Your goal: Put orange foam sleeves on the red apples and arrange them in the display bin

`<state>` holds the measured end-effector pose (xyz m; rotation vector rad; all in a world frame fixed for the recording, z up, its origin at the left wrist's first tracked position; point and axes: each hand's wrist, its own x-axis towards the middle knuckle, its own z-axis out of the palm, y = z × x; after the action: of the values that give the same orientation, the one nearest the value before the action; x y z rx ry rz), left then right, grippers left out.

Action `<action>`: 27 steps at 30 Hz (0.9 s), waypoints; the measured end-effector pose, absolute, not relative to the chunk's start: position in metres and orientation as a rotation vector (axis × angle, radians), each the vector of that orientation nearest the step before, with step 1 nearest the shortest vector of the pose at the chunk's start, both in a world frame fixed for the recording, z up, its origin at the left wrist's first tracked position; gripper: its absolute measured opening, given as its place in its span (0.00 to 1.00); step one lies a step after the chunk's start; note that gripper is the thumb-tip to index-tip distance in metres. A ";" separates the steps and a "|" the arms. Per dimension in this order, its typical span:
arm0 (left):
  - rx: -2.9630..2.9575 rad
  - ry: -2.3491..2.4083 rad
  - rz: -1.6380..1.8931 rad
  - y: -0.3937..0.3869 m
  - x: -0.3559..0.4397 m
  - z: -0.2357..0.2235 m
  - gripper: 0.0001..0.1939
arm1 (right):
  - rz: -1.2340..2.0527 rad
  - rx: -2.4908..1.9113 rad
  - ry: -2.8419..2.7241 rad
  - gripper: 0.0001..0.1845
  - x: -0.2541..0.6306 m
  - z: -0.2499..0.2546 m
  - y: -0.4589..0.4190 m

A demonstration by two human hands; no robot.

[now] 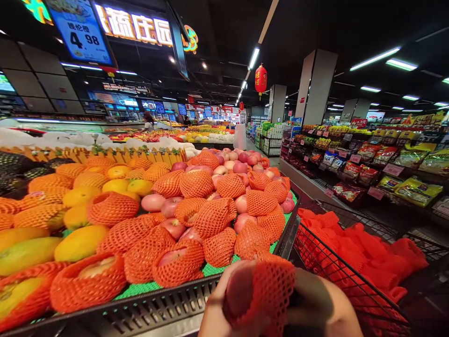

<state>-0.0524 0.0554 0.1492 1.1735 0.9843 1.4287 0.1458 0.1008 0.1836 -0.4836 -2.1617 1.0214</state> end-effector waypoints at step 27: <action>1.365 0.995 0.905 0.075 -0.071 0.113 0.33 | 1.510 -0.429 -1.627 0.13 0.146 0.165 0.120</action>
<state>-0.0708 0.0745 0.1133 1.3654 0.9945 0.9054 0.1455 0.1203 0.1648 -0.4293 -1.6275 1.5100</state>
